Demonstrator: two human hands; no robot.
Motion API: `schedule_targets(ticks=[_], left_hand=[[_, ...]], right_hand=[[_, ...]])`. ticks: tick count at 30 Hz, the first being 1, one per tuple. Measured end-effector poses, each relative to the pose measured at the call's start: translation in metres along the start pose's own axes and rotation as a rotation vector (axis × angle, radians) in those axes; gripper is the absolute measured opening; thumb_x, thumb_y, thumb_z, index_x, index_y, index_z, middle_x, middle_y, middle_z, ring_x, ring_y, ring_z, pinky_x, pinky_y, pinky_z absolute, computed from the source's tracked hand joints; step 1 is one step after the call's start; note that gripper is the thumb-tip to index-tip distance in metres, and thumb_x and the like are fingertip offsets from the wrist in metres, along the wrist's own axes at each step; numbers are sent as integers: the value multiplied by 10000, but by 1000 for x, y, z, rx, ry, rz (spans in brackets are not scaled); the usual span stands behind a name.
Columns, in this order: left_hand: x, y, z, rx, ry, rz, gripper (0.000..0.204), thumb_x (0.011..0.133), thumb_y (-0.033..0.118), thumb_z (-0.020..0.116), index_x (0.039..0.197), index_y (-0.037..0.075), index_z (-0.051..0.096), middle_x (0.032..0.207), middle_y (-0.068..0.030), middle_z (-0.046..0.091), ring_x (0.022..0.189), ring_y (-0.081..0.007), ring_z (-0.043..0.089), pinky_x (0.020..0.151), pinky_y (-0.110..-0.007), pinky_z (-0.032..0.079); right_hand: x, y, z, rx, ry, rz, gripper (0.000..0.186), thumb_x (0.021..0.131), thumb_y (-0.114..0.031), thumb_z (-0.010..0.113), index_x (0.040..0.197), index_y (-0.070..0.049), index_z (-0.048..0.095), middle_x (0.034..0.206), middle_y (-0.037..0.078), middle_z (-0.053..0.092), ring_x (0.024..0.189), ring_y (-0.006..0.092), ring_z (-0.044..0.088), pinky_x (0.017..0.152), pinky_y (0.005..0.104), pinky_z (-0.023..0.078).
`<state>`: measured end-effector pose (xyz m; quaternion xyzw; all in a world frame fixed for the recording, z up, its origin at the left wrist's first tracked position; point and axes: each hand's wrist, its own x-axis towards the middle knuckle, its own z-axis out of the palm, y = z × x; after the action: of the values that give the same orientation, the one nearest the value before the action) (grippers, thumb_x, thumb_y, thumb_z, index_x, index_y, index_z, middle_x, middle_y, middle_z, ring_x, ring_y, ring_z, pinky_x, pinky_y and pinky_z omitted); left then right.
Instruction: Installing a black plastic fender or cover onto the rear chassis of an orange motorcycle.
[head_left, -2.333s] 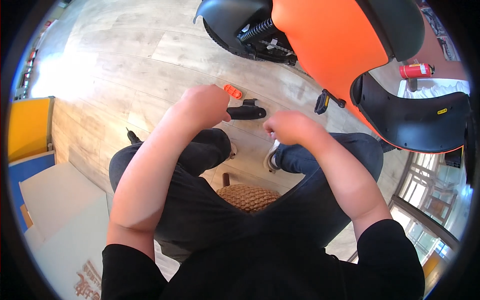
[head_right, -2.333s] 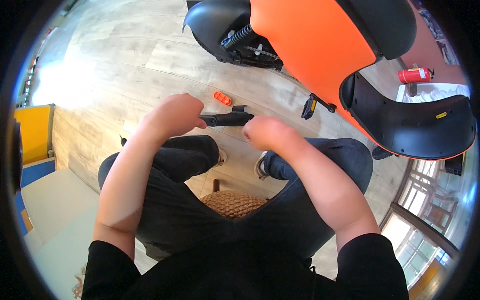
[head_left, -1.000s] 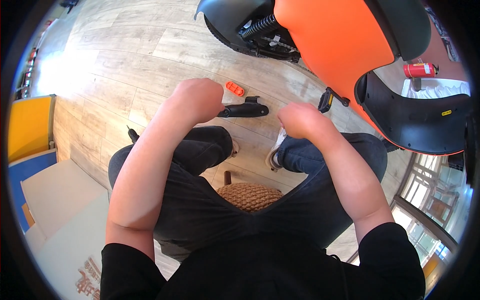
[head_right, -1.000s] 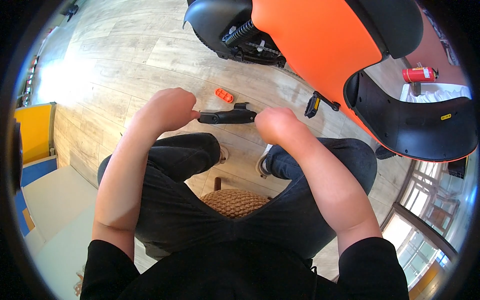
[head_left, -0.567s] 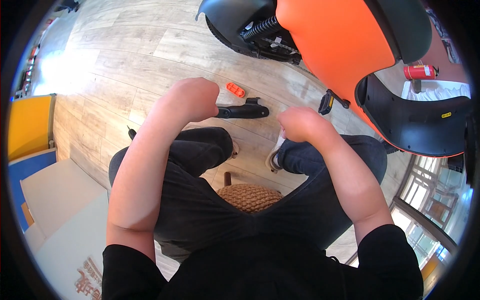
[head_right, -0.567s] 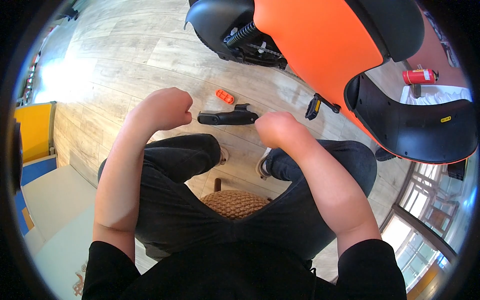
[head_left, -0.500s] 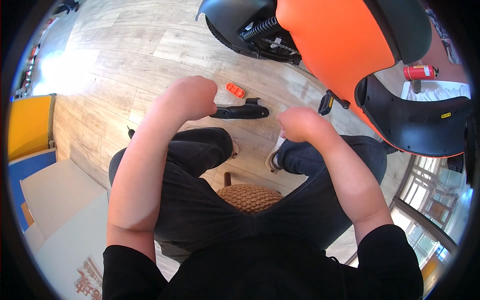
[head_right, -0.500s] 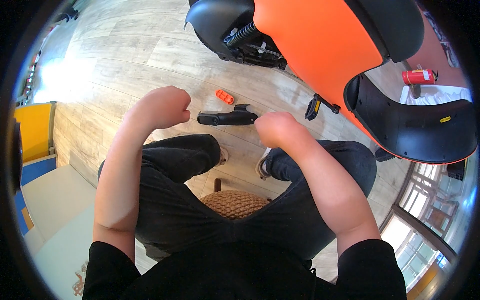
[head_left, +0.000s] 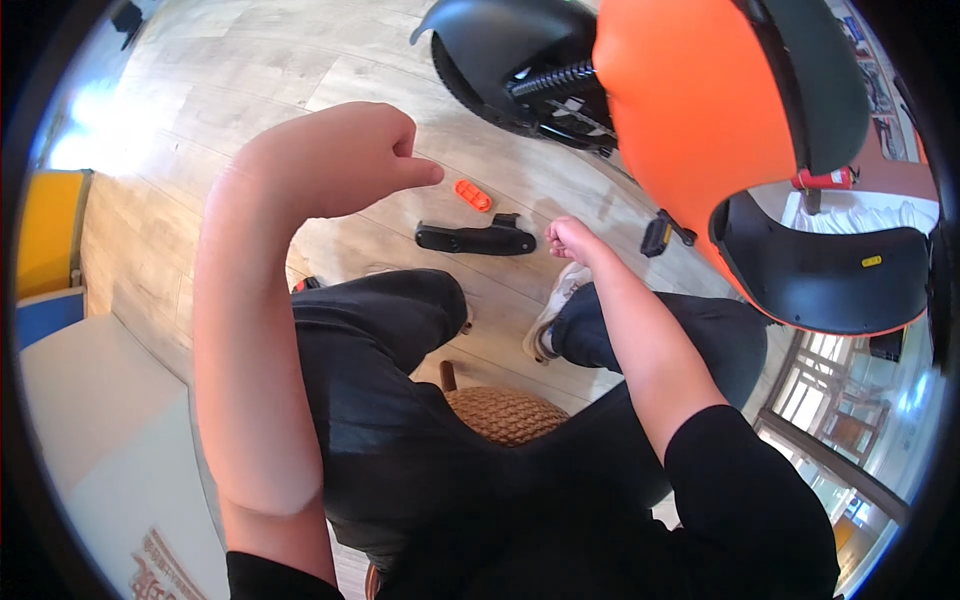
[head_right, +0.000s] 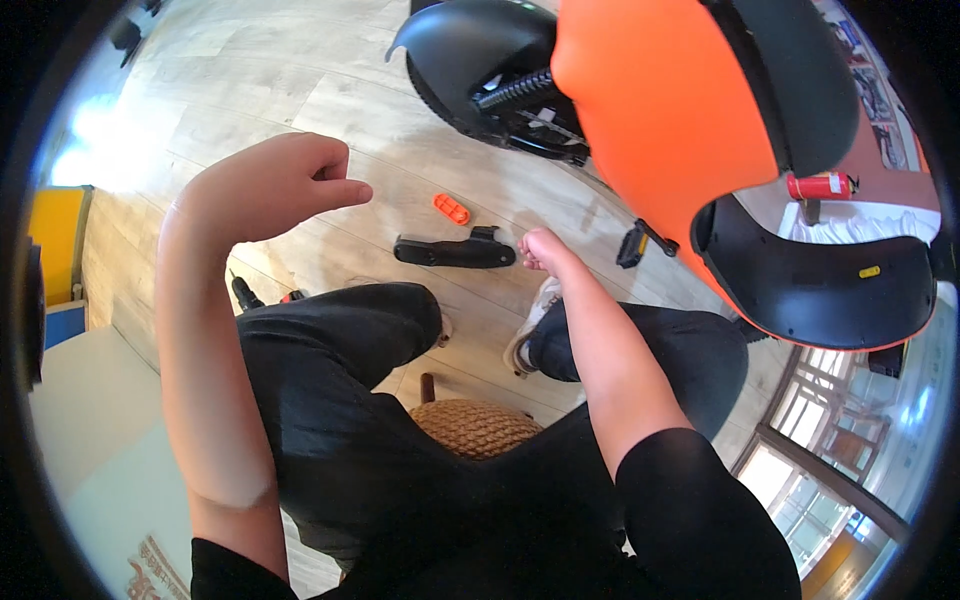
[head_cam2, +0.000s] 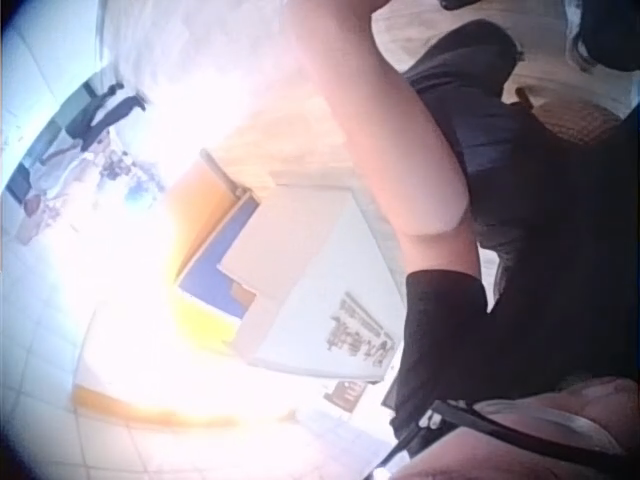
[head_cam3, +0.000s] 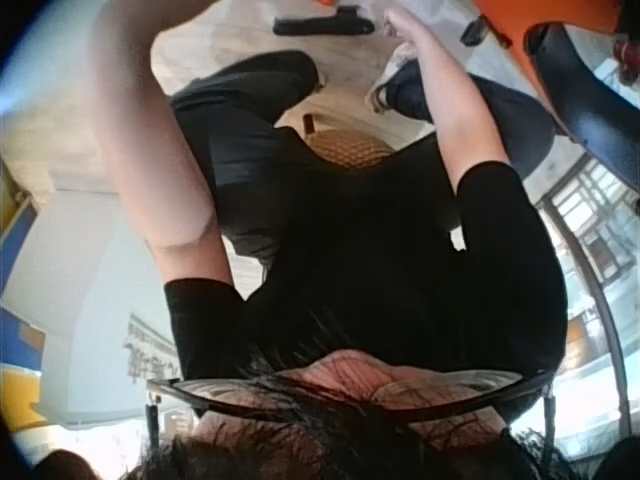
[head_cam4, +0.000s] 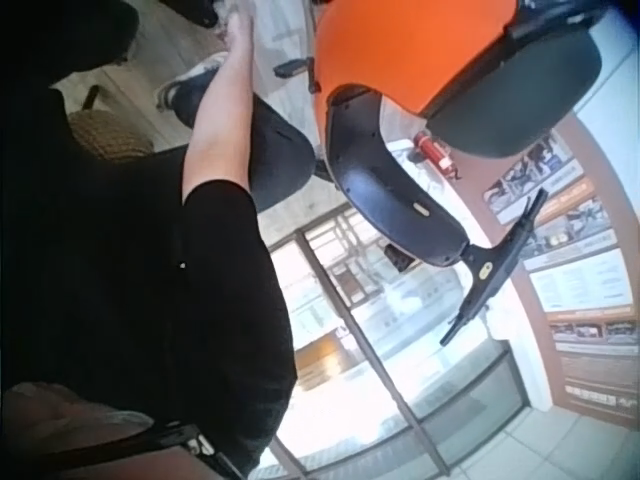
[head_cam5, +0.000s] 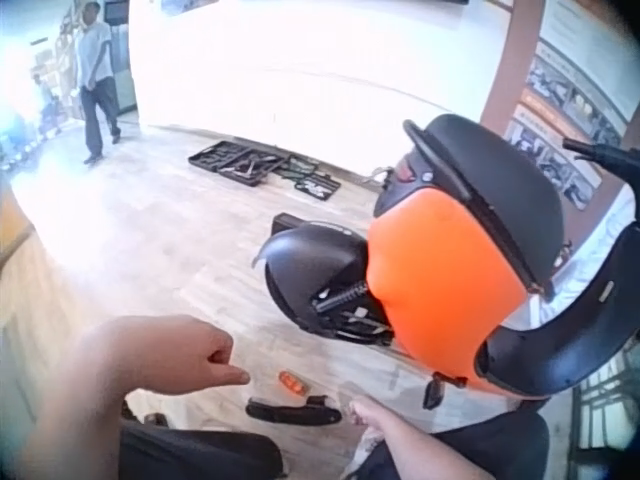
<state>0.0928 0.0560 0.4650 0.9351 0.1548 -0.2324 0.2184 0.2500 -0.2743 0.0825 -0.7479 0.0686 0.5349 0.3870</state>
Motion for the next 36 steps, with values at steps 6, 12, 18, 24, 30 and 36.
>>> schedule_targets(ticks=[6, 12, 18, 24, 30, 36], left_hand=[[2, -16, -4, 18, 46, -52, 442, 970, 407, 653, 774, 16, 588, 650, -86, 503, 606, -208, 432, 598, -359, 414], [15, -14, 6, 15, -39, -51, 432, 980, 397, 644, 791, 10, 620, 657, -111, 543, 613, -229, 469, 621, -366, 436], [28, -9, 20, 28, -42, 17, 427, 976, 398, 648, 815, 4, 640, 689, -130, 580, 621, -246, 512, 636, -370, 457], [33, -2, 27, 79, -122, -38, 432, 984, 404, 627, 837, -1, 651, 705, -142, 598, 655, -265, 555, 657, -388, 473], [42, 15, 26, 88, -158, -24, 414, 976, 402, 629, 852, 8, 653, 762, -156, 648, 728, -304, 614, 705, -404, 493], [47, 6, 29, 87, -172, -49, 421, 970, 424, 622, 900, 11, 661, 855, -156, 684, 810, -308, 638, 754, -414, 510]], right_hand=[[40, 37, 44, 97, 57, -1, 100, 832, -62, 531, 895, -45, 607, 783, 38, 547, 662, 166, 555, 622, 345, 567], [74, 73, 57, -122, 370, -65, 279, 872, -61, 497, 1134, -80, 592, 900, 120, 632, 772, 210, 629, 656, 381, 572], [112, 124, 32, -475, 424, -359, 399, 875, -67, 552, 1269, -132, 564, 960, 174, 666, 868, 276, 646, 817, 429, 530], [81, 105, 57, -362, 260, -465, 506, 766, -166, 802, 1217, -106, 580, 925, 152, 645, 882, 321, 619, 865, 437, 502], [93, 110, 25, -453, 192, -633, 399, 783, -103, 832, 1090, -57, 582, 872, 47, 627, 827, 171, 616, 795, 338, 512], [35, 27, 44, -138, -127, -539, 317, 792, -72, 818, 1044, -55, 627, 870, 38, 665, 835, 135, 605, 783, 317, 501]])
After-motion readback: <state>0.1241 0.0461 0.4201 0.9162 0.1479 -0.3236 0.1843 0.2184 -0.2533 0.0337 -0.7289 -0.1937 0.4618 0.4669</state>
